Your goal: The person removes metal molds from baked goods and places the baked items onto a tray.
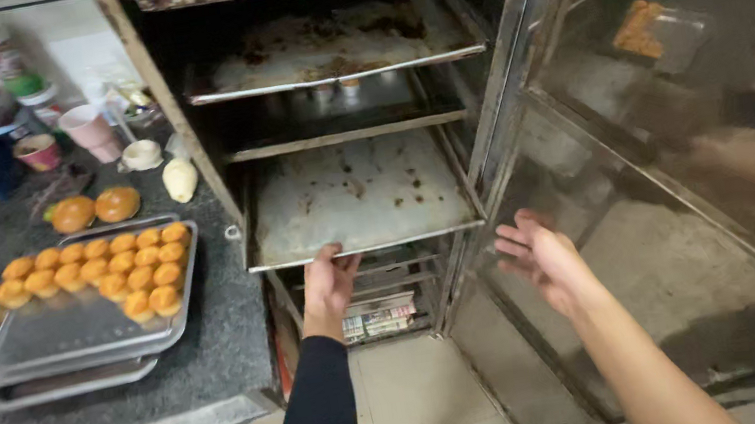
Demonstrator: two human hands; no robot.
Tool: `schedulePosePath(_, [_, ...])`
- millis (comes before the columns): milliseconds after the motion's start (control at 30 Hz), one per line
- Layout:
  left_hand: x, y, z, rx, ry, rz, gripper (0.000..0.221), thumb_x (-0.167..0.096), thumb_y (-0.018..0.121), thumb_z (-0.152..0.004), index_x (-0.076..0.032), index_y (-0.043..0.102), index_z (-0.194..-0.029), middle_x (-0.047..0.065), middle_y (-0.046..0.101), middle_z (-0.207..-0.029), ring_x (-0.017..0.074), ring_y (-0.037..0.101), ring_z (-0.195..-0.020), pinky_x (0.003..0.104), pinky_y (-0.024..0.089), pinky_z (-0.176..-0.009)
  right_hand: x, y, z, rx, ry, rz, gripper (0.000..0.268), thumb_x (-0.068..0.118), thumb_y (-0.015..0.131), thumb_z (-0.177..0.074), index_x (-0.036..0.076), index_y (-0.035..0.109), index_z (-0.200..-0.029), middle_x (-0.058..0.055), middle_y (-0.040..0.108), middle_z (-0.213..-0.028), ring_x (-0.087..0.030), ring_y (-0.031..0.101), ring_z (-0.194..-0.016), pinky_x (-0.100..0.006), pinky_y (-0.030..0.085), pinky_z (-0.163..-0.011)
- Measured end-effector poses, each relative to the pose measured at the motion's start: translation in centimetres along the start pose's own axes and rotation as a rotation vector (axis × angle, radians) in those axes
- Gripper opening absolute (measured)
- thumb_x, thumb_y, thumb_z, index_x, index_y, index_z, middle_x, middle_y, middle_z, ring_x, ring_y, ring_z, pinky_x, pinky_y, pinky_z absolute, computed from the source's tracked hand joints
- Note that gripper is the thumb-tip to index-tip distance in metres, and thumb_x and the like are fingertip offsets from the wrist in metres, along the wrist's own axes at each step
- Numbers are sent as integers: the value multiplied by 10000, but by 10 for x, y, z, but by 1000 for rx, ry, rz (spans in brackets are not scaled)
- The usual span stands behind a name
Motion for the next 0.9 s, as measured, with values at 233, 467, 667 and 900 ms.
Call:
schedulePosePath(233, [14, -20, 135, -105, 24, -43, 139, -35, 554, -913, -3, 579, -1046, 123, 607, -1032, 291, 636, -949, 592, 534, -984, -14, -33, -15, 71, -42, 275, 536, 336, 548, -984, 161, 459, -1482, -73, 559, -1462, -242, 486, -1354, -508, 409, -1087])
schedulePosePath(467, [2, 7, 281, -184, 79, -93, 244, -7, 625, -870, -43, 607, -1111, 86, 614, -1027, 257, 633, -982, 517, 548, -958, -53, -21, -3, 187, 74, 413, 480, 377, 523, -1014, 97, 569, -1402, -102, 652, -1359, -267, 576, -1266, -475, 429, -1053])
schedulePosePath(667, [-20, 19, 356, -219, 96, -129, 237, -42, 634, -861, -96, 596, -1089, 42, 617, -990, 235, 649, -965, 495, 563, -945, -83, -15, 24, 263, 217, 297, 564, 465, 513, -1030, -4, 627, -1322, -144, 725, -1225, -263, 694, -1042, -420, 561, -896])
schedulePosePath(900, [-36, 25, 417, -146, 119, -147, 213, -50, 643, -857, -90, 604, -1063, 54, 640, -995, 237, 674, -945, 480, 567, -924, -89, -26, 74, 178, 55, 394, 623, 524, 516, -1036, -44, 668, -1241, -157, 731, -1206, -243, 705, -1027, -400, 551, -881])
Point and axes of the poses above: each hand's wrist, its own z-axis away from the middle knuckle, its own y-axis out of the palm, x = y × z, the point moved 7 cm from there along -z, towards the middle knuckle
